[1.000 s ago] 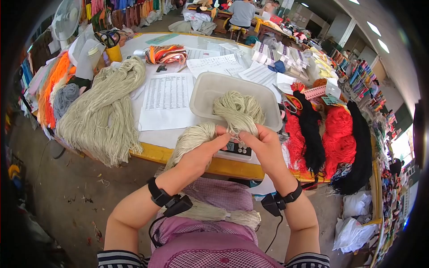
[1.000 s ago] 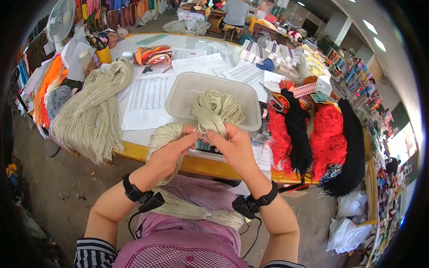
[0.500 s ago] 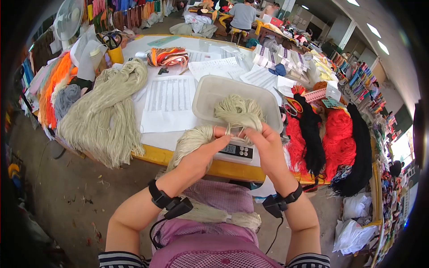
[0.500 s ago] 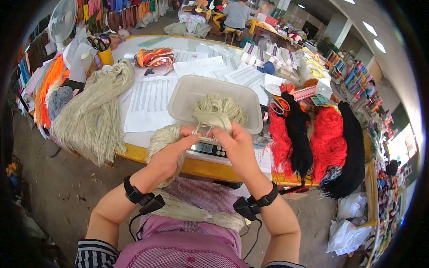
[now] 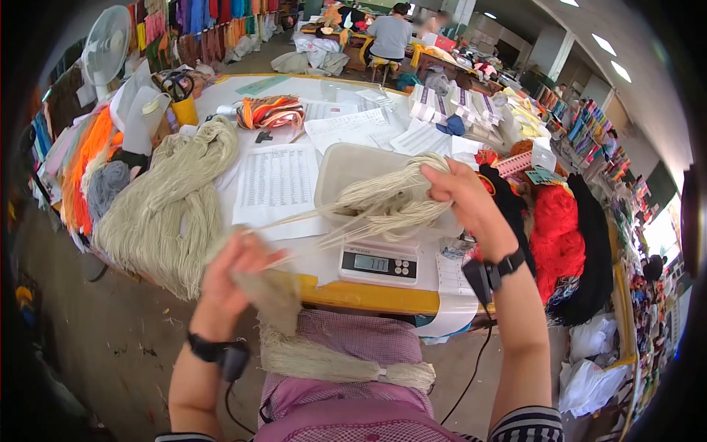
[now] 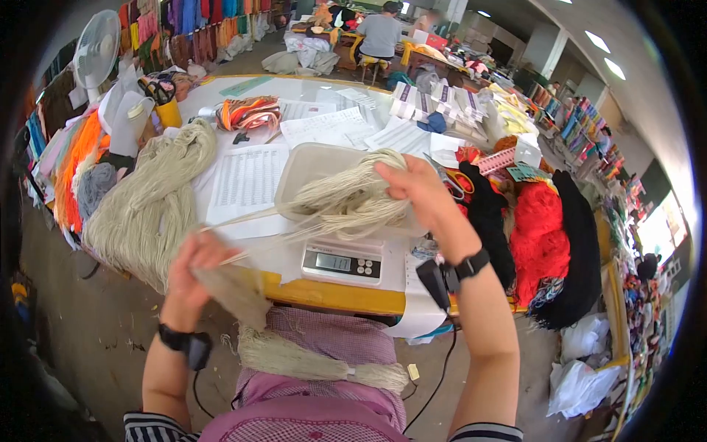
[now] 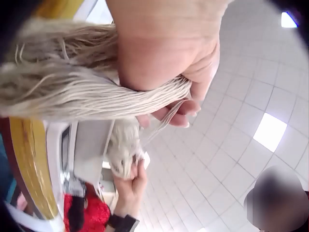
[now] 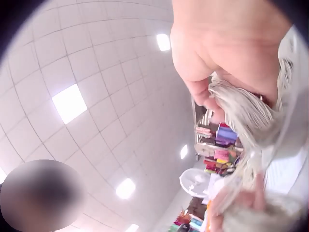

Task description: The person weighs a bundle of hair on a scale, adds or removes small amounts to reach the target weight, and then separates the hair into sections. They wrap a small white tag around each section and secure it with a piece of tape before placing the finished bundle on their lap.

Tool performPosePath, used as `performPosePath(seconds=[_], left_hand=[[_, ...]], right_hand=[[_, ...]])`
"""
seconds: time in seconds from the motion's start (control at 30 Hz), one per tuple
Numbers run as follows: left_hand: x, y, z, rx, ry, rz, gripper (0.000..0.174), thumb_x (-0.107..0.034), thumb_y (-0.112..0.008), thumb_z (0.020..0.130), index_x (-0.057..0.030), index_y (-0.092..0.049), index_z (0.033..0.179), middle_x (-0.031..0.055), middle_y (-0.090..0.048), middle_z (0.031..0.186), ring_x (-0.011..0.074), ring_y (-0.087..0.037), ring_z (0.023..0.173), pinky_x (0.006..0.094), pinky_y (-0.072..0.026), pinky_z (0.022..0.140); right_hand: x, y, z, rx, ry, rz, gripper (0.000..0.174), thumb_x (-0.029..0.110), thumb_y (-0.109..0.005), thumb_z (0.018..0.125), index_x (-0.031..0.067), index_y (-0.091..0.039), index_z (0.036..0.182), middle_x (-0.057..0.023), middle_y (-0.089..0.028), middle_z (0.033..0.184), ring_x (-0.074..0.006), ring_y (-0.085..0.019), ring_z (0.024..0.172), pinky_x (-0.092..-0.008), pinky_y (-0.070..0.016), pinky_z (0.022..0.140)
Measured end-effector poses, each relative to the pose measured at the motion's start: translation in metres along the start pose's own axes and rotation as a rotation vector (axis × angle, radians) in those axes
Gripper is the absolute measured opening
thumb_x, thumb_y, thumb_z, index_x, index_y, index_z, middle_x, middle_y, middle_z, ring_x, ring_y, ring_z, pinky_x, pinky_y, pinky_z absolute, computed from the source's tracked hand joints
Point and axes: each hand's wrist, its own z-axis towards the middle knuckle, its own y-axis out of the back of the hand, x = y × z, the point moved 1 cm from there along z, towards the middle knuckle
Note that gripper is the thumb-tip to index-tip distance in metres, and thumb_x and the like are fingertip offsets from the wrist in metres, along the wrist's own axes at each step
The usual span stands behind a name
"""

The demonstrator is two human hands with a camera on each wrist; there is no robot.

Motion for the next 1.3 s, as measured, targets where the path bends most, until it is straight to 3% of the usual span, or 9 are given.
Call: performPosePath(seconds=[0.43, 0.5, 0.63, 0.7, 0.83, 0.9, 0.93, 1.13, 1.3], left_hand=[[-0.262, 0.227, -0.276, -0.580, -0.450, 0.275, 0.006, -0.006, -0.057, 0.095, -0.0062, -0.057, 0.089, -0.0061, -0.039, 0.061, 0.0053, -0.040, 0.054, 0.0223, -0.0454, 0.064], [-0.269, 0.218, -0.304, -1.215, -0.833, 0.169, 0.005, -0.008, -0.056, 0.096, -0.0055, -0.057, 0.100, 0.0021, -0.061, 0.085, 0.0088, -0.051, 0.063, 0.0203, -0.0490, 0.069], [-0.236, 0.164, -0.279, -1.181, -0.802, 0.197, 0.026, -0.012, -0.055, 0.097, -0.0024, -0.051, 0.121, 0.0142, -0.058, 0.125, 0.0140, -0.062, 0.085, 0.0247, -0.0527, 0.078], [-0.229, 0.178, -0.278, -0.537, -0.576, 0.219, 0.043, -0.015, -0.053, 0.098, -0.0007, -0.038, 0.136, 0.0189, -0.044, 0.141, 0.0178, -0.062, 0.105, 0.0332, -0.0525, 0.088], [-0.161, 0.094, -0.181, -0.069, -0.212, 0.281, 0.051, -0.023, -0.049, 0.100, 0.0001, -0.033, 0.143, 0.0153, -0.047, 0.140, 0.0140, -0.064, 0.095, 0.0272, -0.0530, 0.080], [-0.134, 0.087, -0.152, -0.932, -0.277, 0.636, 0.037, -0.024, -0.050, 0.100, 0.0018, -0.051, 0.127, 0.0179, -0.057, 0.127, 0.0114, -0.062, 0.080, 0.0226, -0.0503, 0.070], [-0.124, 0.077, -0.141, -0.936, -0.268, 0.641, 0.037, -0.024, -0.050, 0.100, 0.0018, -0.051, 0.127, 0.0179, -0.057, 0.127, 0.0114, -0.062, 0.080, 0.0226, -0.0503, 0.070], [-0.066, 0.010, -0.091, -0.430, -0.010, 0.764, 0.032, -0.024, -0.050, 0.100, 0.0035, -0.060, 0.112, 0.0169, -0.067, 0.107, 0.0117, -0.062, 0.078, 0.0257, -0.0488, 0.067], [0.012, -0.050, -0.054, -0.046, 0.195, 0.685, 0.044, -0.032, -0.051, 0.099, 0.0038, -0.055, 0.124, 0.0217, -0.050, 0.134, 0.0280, -0.051, 0.121, 0.0362, -0.0425, 0.099]], right_hand=[[-0.026, 0.154, 0.106, -0.680, 0.116, -0.187, 0.037, 0.034, -0.067, 0.088, 0.0010, -0.059, 0.101, -0.0020, -0.054, 0.077, -0.0124, -0.046, 0.063, -0.0298, -0.0396, 0.058], [-0.012, 0.140, 0.098, -0.619, 0.188, -0.235, 0.033, 0.033, -0.067, 0.088, 0.0028, -0.061, 0.100, -0.0009, -0.055, 0.076, -0.0114, -0.046, 0.062, -0.0284, -0.0389, 0.057], [0.005, 0.057, 0.062, -0.320, 0.346, -0.432, 0.029, 0.035, -0.065, 0.091, 0.0083, -0.064, 0.099, 0.0025, -0.058, 0.073, -0.0082, -0.049, 0.063, -0.0270, -0.0402, 0.058], [0.000, 0.005, 0.027, -0.351, 0.421, -0.858, 0.026, 0.028, -0.066, 0.088, 0.0083, -0.061, 0.105, -0.0099, -0.065, 0.081, -0.0244, -0.063, 0.077, -0.0334, -0.0451, 0.073], [-0.032, -0.059, -0.045, -0.364, 0.738, -1.332, 0.058, 0.023, -0.079, 0.072, 0.0072, -0.050, 0.119, -0.0097, -0.064, 0.084, -0.0275, -0.061, 0.083, -0.0447, -0.0361, 0.092], [-0.047, -0.067, -0.070, -0.333, 0.743, -1.302, 0.061, 0.023, -0.080, 0.070, 0.0058, -0.050, 0.120, -0.0089, -0.062, 0.084, -0.0279, -0.059, 0.084, -0.0448, -0.0355, 0.093], [-0.053, -0.071, -0.080, -0.307, 0.761, -1.272, 0.063, 0.023, -0.081, 0.068, 0.0044, -0.050, 0.120, -0.0080, -0.060, 0.083, -0.0283, -0.056, 0.085, -0.0450, -0.0350, 0.093], [-0.065, -0.085, -0.122, -0.402, 0.793, -1.167, 0.058, 0.014, -0.079, 0.068, 0.0039, -0.051, 0.118, -0.0108, -0.058, 0.101, -0.0283, -0.055, 0.091, -0.0480, -0.0360, 0.094], [-0.094, -0.119, -0.146, -0.001, 0.387, -0.667, 0.039, 0.014, -0.069, 0.085, 0.0026, -0.053, 0.119, -0.0125, -0.060, 0.103, -0.0253, -0.058, 0.095, -0.0361, -0.0426, 0.093]])
